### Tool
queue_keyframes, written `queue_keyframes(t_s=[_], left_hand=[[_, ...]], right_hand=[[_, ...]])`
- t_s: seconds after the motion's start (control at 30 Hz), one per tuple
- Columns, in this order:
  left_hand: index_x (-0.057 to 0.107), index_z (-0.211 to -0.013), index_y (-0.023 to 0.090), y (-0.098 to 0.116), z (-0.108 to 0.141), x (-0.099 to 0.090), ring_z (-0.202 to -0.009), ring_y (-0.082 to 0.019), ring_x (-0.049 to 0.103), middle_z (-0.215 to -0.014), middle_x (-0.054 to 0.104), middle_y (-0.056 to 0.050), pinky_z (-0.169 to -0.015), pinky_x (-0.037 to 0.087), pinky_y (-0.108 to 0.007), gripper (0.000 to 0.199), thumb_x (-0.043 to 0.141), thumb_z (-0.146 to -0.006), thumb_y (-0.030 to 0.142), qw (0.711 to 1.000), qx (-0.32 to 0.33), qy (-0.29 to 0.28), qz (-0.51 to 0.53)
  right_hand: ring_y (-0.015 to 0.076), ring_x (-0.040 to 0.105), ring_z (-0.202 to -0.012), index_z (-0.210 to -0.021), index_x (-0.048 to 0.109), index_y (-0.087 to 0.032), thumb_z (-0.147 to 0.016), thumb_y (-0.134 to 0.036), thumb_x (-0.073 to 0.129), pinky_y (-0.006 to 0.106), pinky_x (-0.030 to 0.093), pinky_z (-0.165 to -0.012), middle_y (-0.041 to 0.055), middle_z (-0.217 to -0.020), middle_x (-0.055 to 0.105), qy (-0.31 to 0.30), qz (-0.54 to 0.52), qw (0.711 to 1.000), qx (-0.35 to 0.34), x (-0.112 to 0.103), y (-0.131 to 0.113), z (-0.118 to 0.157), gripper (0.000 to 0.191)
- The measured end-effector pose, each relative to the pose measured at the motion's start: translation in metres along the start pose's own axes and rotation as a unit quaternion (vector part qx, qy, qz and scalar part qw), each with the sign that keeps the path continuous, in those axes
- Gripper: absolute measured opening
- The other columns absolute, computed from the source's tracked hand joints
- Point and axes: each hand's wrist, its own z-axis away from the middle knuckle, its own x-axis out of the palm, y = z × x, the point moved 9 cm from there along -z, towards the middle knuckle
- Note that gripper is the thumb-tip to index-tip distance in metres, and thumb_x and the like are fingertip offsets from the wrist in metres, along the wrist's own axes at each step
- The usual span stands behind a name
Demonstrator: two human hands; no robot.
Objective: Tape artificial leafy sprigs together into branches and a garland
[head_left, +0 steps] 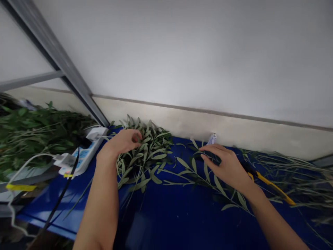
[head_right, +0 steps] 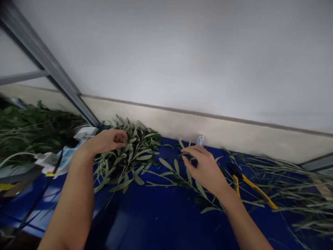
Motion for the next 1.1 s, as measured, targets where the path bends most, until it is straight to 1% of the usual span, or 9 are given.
queue_keyframes(t_s=[0.1, 0.3, 0.53, 0.67, 0.73, 0.83, 0.9, 1.0, 1.1], left_hand=[[0.071, -0.086, 0.024, -0.015, 0.003, 0.003, -0.080, -0.025, 0.070, -0.089, 0.077, -0.003, -0.071, 0.050, -0.030, 0.029, 0.069, -0.058, 0.021, 1.000, 0.011, -0.028, -0.006], [0.068, -0.080, 0.023, -0.023, -0.003, -0.001, -0.079, -0.022, 0.070, -0.082, 0.074, -0.002, -0.071, 0.050, -0.028, 0.018, 0.062, -0.064, 0.018, 0.998, 0.056, -0.022, -0.004], [0.072, -0.088, 0.025, 0.000, 0.016, -0.044, -0.087, -0.024, 0.074, -0.087, 0.079, -0.002, -0.084, 0.053, -0.032, 0.019, 0.056, -0.079, 0.021, 0.991, 0.103, 0.083, 0.005], [0.077, -0.088, 0.027, -0.001, 0.042, -0.076, -0.086, -0.021, 0.076, -0.091, 0.081, 0.000, -0.084, 0.056, -0.029, 0.017, 0.061, -0.082, 0.024, 0.972, 0.119, 0.194, 0.060], [0.078, -0.089, 0.028, -0.002, 0.050, -0.084, -0.083, -0.019, 0.077, -0.090, 0.081, 0.001, -0.081, 0.058, -0.027, 0.016, 0.064, -0.083, 0.024, 0.962, 0.119, 0.227, 0.093], [0.079, -0.084, 0.028, 0.005, 0.055, -0.089, -0.075, -0.019, 0.077, -0.085, 0.081, -0.001, -0.075, 0.059, -0.027, 0.012, 0.068, -0.082, 0.022, 0.949, 0.124, 0.263, 0.121], [0.079, -0.082, 0.027, 0.019, 0.052, -0.082, -0.073, -0.020, 0.076, -0.081, 0.081, -0.001, -0.073, 0.058, -0.027, 0.013, 0.068, -0.081, 0.020, 0.956, 0.136, 0.234, 0.115], [0.079, -0.082, 0.028, 0.042, 0.047, -0.069, -0.072, -0.019, 0.076, -0.077, 0.080, 0.002, -0.072, 0.057, -0.026, 0.019, 0.066, -0.082, 0.015, 0.967, 0.164, 0.171, 0.092], [0.079, -0.085, 0.030, 0.054, 0.051, -0.071, -0.074, -0.017, 0.076, -0.081, 0.081, 0.004, -0.072, 0.055, -0.024, 0.022, 0.064, -0.084, 0.013, 0.962, 0.192, 0.182, 0.071]], right_hand=[[0.0257, 0.071, -0.097, -0.115, 0.073, -0.024, -0.099, -0.036, 0.054, 0.039, 0.057, -0.075, 0.0091, -0.118, 0.073, -0.074, -0.046, 0.996, -0.009, 0.029, -0.024, -0.017, 0.028], [0.0215, 0.070, -0.084, -0.107, 0.075, -0.024, -0.098, -0.027, 0.054, 0.038, 0.055, -0.075, 0.0058, -0.104, 0.077, -0.109, -0.085, 0.988, -0.068, 0.072, -0.064, -0.050, 0.023], [0.0228, 0.071, -0.081, -0.109, 0.071, -0.021, -0.092, -0.030, 0.060, 0.038, 0.056, -0.073, 0.0087, -0.098, 0.076, -0.084, -0.156, 0.984, 0.020, 0.120, -0.081, -0.086, 0.022], [0.0255, 0.071, -0.081, -0.142, 0.056, -0.024, -0.087, -0.039, 0.070, 0.040, 0.054, -0.067, 0.0149, -0.119, 0.071, -0.134, -0.181, 0.974, 0.017, 0.158, -0.094, -0.097, 0.059], [0.0271, 0.070, -0.082, -0.137, 0.062, -0.024, -0.083, -0.038, 0.075, 0.041, 0.054, -0.068, 0.0127, -0.107, 0.074, -0.160, -0.202, 0.966, 0.010, 0.172, -0.098, -0.100, 0.057], [0.0261, 0.072, -0.085, -0.115, 0.071, -0.022, -0.086, -0.039, 0.074, 0.040, 0.056, -0.074, 0.0099, -0.096, 0.076, -0.159, -0.243, 0.957, 0.022, 0.176, -0.098, -0.106, 0.034], [0.0244, 0.074, -0.088, -0.117, 0.068, -0.021, -0.091, -0.047, 0.068, 0.037, 0.059, -0.074, 0.0108, -0.103, 0.076, -0.148, -0.326, 0.930, 0.079, 0.175, -0.091, -0.110, 0.036], [0.0236, 0.074, -0.080, -0.116, 0.065, -0.021, -0.086, -0.053, 0.074, 0.035, 0.060, -0.067, 0.0103, -0.100, 0.076, -0.116, -0.460, 0.859, 0.195, 0.180, -0.074, -0.114, 0.045], [0.0232, 0.072, -0.079, -0.093, 0.065, -0.020, -0.083, -0.046, 0.078, 0.034, 0.060, -0.067, 0.0064, -0.084, 0.072, -0.088, -0.483, 0.843, 0.218, 0.187, -0.064, -0.120, 0.030]])
